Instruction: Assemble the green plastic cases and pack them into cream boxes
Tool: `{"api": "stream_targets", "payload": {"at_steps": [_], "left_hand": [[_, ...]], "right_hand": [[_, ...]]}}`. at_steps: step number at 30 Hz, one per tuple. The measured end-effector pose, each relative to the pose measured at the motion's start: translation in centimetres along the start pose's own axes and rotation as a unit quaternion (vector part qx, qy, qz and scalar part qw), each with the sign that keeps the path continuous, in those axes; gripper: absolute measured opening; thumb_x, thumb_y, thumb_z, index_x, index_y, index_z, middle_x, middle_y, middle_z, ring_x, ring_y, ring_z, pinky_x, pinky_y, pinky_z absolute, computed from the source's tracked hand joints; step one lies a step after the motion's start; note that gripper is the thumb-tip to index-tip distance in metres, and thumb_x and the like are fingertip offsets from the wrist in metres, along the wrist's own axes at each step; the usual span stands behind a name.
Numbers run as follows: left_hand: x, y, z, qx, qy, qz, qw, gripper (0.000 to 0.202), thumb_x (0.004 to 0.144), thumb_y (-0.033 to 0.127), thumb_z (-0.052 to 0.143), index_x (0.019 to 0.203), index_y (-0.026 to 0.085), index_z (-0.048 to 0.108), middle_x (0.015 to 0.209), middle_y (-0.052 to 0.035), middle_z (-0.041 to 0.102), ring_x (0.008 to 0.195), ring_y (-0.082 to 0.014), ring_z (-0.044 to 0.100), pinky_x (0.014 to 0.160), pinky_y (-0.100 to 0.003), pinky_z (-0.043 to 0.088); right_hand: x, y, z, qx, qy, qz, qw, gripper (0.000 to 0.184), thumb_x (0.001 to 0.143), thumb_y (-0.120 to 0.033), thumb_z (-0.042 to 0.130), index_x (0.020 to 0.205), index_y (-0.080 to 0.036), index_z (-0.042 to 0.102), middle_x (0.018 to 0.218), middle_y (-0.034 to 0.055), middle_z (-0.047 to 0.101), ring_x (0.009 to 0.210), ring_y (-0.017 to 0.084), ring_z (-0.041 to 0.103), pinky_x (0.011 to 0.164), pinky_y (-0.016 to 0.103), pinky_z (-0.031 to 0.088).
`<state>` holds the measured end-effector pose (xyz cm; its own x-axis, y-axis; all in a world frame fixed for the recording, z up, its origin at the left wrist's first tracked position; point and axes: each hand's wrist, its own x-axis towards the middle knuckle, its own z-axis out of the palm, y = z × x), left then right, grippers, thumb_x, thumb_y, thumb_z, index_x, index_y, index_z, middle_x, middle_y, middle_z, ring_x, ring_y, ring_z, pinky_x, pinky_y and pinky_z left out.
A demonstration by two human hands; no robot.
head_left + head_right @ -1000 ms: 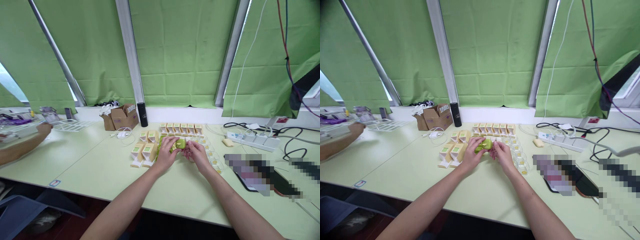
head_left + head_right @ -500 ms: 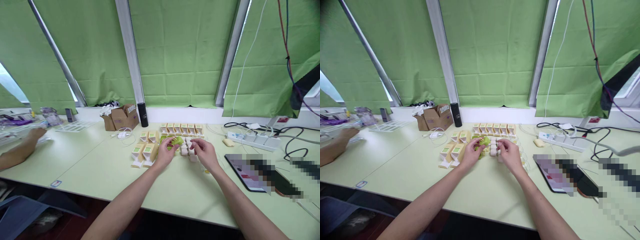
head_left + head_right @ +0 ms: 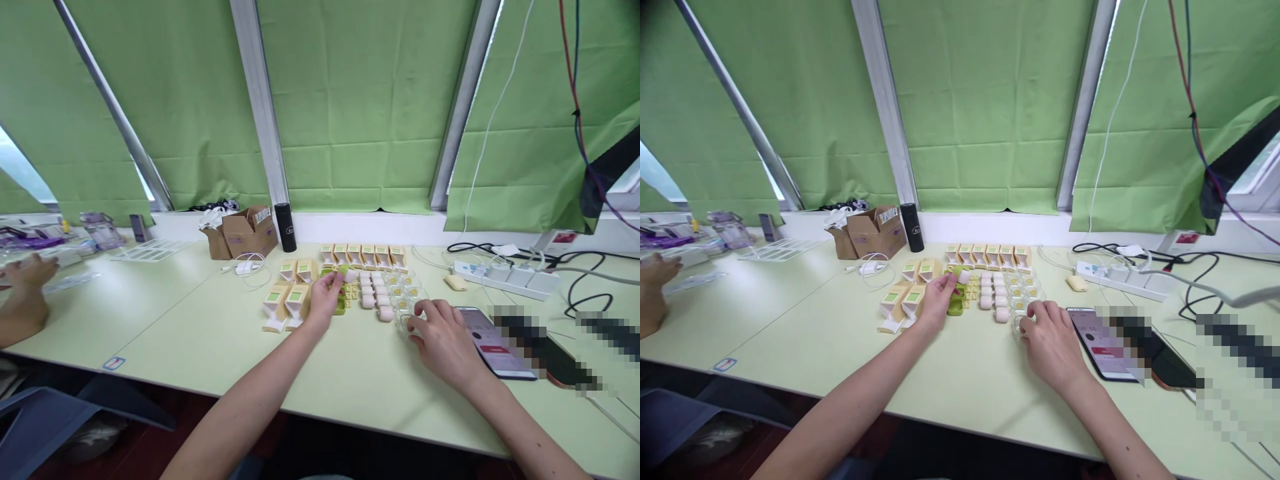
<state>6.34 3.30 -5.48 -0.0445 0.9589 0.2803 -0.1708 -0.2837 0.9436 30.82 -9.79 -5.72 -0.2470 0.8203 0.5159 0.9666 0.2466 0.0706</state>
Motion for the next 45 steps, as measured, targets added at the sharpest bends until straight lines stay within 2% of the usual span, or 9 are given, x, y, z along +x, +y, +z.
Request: {"api": "stream_targets", "payload": {"at_steps": [10,17,19,24,27,29,34,40,45], "left_hand": [[0.4,-0.6,-0.1,-0.031,0.015,-0.002,0.999,0.062,0.067,0.078,0.083,0.084,0.018,0.077,0.072,-0.0023,0.068,0.061,-0.0113,0.053,0.060,-0.024,0.044],[0.5,-0.7,-0.3,-0.032,0.017,-0.001,0.999,0.060,0.071,0.077,0.081,0.082,0.018,0.075,0.068,-0.0005,0.063,0.061,-0.0117,0.051,0.060,-0.024,0.041],[0.6,-0.8,-0.3,-0.026,0.022,0.003,0.999,0.061,0.072,0.078,0.080,0.081,0.018,0.074,0.066,0.0000,0.061,0.061,-0.0120,0.050,0.060,-0.024,0.040],[0.8,-0.8,-0.5,-0.030,0.043,0.011,0.999,0.065,0.073,0.080,0.078,0.082,0.016,0.073,0.067,0.0014,0.060,0.062,-0.0112,0.048,0.060,-0.023,0.038],[0.8,-0.7,-0.5,-0.033,0.043,0.005,0.999,0.065,0.074,0.079,0.078,0.085,0.015,0.073,0.069,0.0009,0.062,0.063,-0.0113,0.050,0.060,-0.023,0.039],[0.7,-0.6,-0.4,-0.038,0.041,0.008,0.998,0.065,0.074,0.078,0.078,0.086,0.015,0.074,0.072,-0.0003,0.066,0.065,-0.0120,0.053,0.062,-0.023,0.042],[0.5,-0.2,-0.3,-0.051,0.040,0.006,0.998,0.065,0.073,0.078,0.079,0.087,0.015,0.075,0.074,-0.0016,0.069,0.068,-0.0139,0.058,0.065,-0.024,0.046],[0.3,-0.1,-0.3,-0.039,0.046,0.006,0.998,0.063,0.072,0.077,0.080,0.084,0.016,0.075,0.069,-0.0003,0.065,0.068,-0.0143,0.058,0.067,-0.025,0.045],[0.2,0.0,-0.3,-0.027,0.043,0.013,0.999,0.061,0.073,0.076,0.080,0.082,0.017,0.074,0.065,0.0009,0.061,0.072,-0.0162,0.061,0.071,-0.027,0.048]], "right_hand": [[2.2,-6.8,0.3,0.070,-0.014,-0.071,0.995,0.015,0.090,-0.007,0.064,0.093,-0.020,0.071,0.135,0.0161,0.064,0.127,0.036,0.052,0.098,0.045,0.041],[5.0,-6.7,1.3,0.320,-0.106,-0.011,0.941,0.021,0.085,-0.009,0.069,0.101,-0.022,0.064,0.103,0.0073,0.072,0.099,0.027,0.066,0.091,0.042,0.047],[6.6,-6.0,1.6,0.505,-0.089,0.058,0.856,0.025,0.086,-0.022,0.072,0.109,-0.025,0.061,0.108,0.0057,0.072,0.098,0.025,0.068,0.086,0.040,0.052],[10.1,-4.9,2.5,0.856,-0.038,0.159,0.490,0.044,0.075,-0.031,0.085,0.115,-0.028,0.064,0.111,0.0049,0.077,0.092,0.022,0.072,0.076,0.035,0.057],[10.8,-5.1,3.3,0.912,-0.020,0.199,0.359,0.036,0.078,-0.028,0.082,0.111,-0.028,0.069,0.108,0.0041,0.079,0.093,0.022,0.074,0.077,0.036,0.060],[10.8,-5.5,3.9,0.920,-0.019,0.230,0.316,0.031,0.080,-0.030,0.080,0.109,-0.027,0.069,0.107,0.0057,0.080,0.094,0.024,0.075,0.078,0.039,0.062],[10.3,-6.1,4.9,0.918,-0.022,0.238,0.316,0.033,0.080,-0.036,0.081,0.108,-0.026,0.067,0.107,0.0060,0.080,0.097,0.026,0.077,0.084,0.042,0.062],[10.0,-6.6,5.3,0.889,0.034,0.242,0.388,0.052,0.071,-0.040,0.095,0.110,-0.027,0.063,0.104,0.0036,0.081,0.077,0.018,0.072,0.061,0.029,0.058],[9.8,-7.3,5.9,0.835,0.063,0.235,0.493,0.065,0.069,-0.043,0.097,0.116,-0.030,0.055,0.111,0.0039,0.080,0.061,0.015,0.069,0.042,0.021,0.047]]}}
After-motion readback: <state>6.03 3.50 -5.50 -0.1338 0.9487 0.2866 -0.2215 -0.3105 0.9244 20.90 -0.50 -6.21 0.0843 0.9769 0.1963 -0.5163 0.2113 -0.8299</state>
